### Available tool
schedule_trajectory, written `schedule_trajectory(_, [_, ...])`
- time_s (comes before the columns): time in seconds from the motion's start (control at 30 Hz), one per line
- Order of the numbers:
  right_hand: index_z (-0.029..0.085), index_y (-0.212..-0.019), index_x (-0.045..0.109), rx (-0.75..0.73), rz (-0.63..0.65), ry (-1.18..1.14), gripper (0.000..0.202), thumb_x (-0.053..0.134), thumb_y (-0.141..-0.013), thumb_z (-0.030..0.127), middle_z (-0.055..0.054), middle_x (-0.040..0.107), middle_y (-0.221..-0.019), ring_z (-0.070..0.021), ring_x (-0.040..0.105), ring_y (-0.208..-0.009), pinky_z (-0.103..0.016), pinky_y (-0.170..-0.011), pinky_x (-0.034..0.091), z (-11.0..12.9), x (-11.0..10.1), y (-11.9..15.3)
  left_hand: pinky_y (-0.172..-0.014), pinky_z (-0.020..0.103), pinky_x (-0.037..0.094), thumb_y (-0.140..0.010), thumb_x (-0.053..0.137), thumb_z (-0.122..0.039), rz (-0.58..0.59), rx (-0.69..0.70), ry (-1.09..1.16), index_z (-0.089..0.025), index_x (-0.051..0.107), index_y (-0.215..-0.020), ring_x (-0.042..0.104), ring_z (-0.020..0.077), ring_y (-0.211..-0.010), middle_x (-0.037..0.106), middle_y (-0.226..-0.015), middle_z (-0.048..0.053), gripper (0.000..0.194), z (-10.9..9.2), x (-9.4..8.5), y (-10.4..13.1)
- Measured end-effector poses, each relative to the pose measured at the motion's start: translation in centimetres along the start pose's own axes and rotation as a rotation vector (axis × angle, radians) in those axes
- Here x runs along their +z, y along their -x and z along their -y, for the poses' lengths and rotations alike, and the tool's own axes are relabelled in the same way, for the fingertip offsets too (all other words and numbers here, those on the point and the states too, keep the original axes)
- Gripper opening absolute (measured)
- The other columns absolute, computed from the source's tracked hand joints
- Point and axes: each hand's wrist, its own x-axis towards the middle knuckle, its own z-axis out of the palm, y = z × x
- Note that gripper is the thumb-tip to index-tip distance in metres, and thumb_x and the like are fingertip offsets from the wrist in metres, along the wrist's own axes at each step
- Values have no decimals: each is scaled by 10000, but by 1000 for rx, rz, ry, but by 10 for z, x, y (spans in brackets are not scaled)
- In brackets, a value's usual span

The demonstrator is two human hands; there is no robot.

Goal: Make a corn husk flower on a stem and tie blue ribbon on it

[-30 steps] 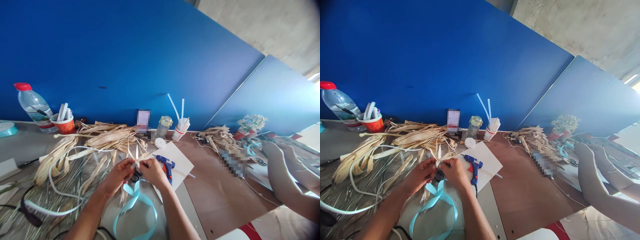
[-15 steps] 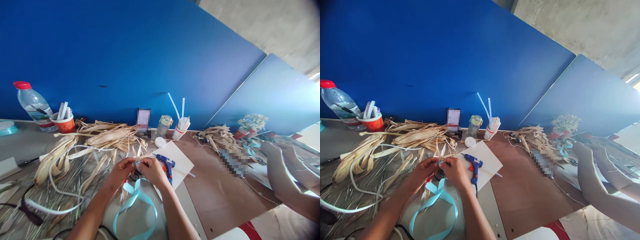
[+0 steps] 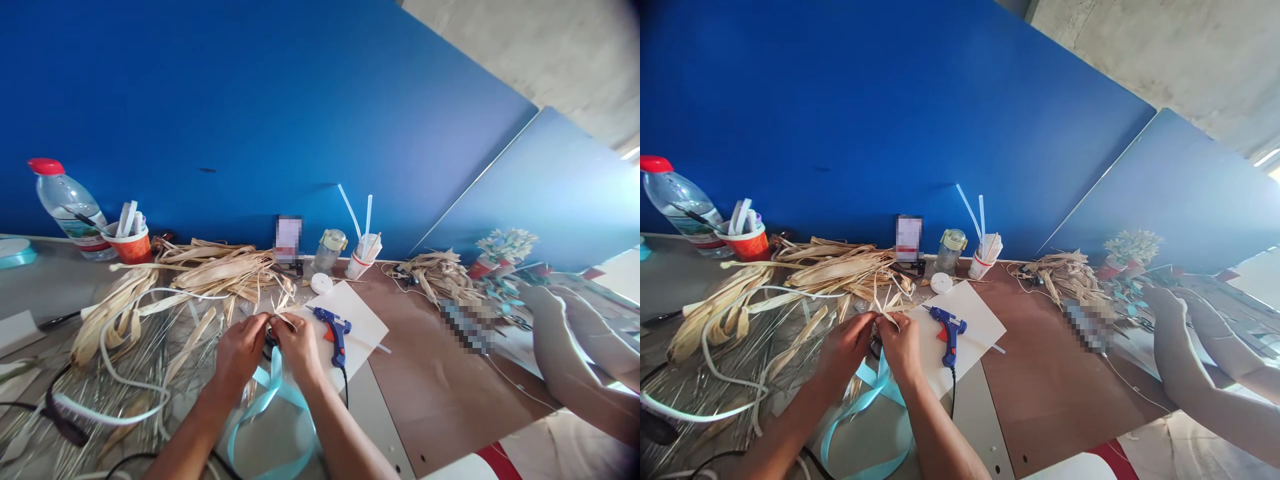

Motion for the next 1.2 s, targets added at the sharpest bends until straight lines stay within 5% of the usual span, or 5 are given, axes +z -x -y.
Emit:
schedule_trajectory(0.3, [213,-546,421,65,-101,-194,242,543,-710,342,46,378,-512,-104,308,-480,-241,-458,269,-6,9,0,-823,353,417,-756,631,-199,11,76,2,-263,725,-957,586,266,-817,693,-878,105,230,6,3,3])
schedule_trajectory(0.47, [191,-546,488,18,-13,-112,270,558,-727,378,47,405,-484,-92,314,-465,-233,-445,246,-9,1,-6,-698,292,447,-765,646,-287,-26,-142,127,-257,712,-922,610,223,-768,707,-833,51,173,-5,4,1])
schedule_trajectory(0.63, [169,-573,530,34,18,-141,238,578,-718,352,43,457,-475,-75,318,-436,-215,-420,235,-8,-6,-11,-421,216,322,-728,689,-340,131,-496,590,-204,627,-1076,477,109,-452,602,-622,-33,379,-8,3,-5])
schedule_trajectory(0.83, [176,-613,524,69,-36,-289,223,594,-707,366,38,476,-474,-73,351,-408,-212,-418,273,-6,2,-8,-580,209,468,-674,764,-263,198,-582,892,-173,640,-1021,579,109,-586,602,-613,-33,379,-8,4,-7])
schedule_trajectory(1.2, [168,-589,600,-33,56,-12,212,536,-755,283,40,473,-498,-83,367,-460,-209,-444,280,-2,6,-2,-506,168,476,-603,817,-205,49,-567,1003,-166,629,-800,543,76,-515,594,-556,-48,276,-6,-2,-11])
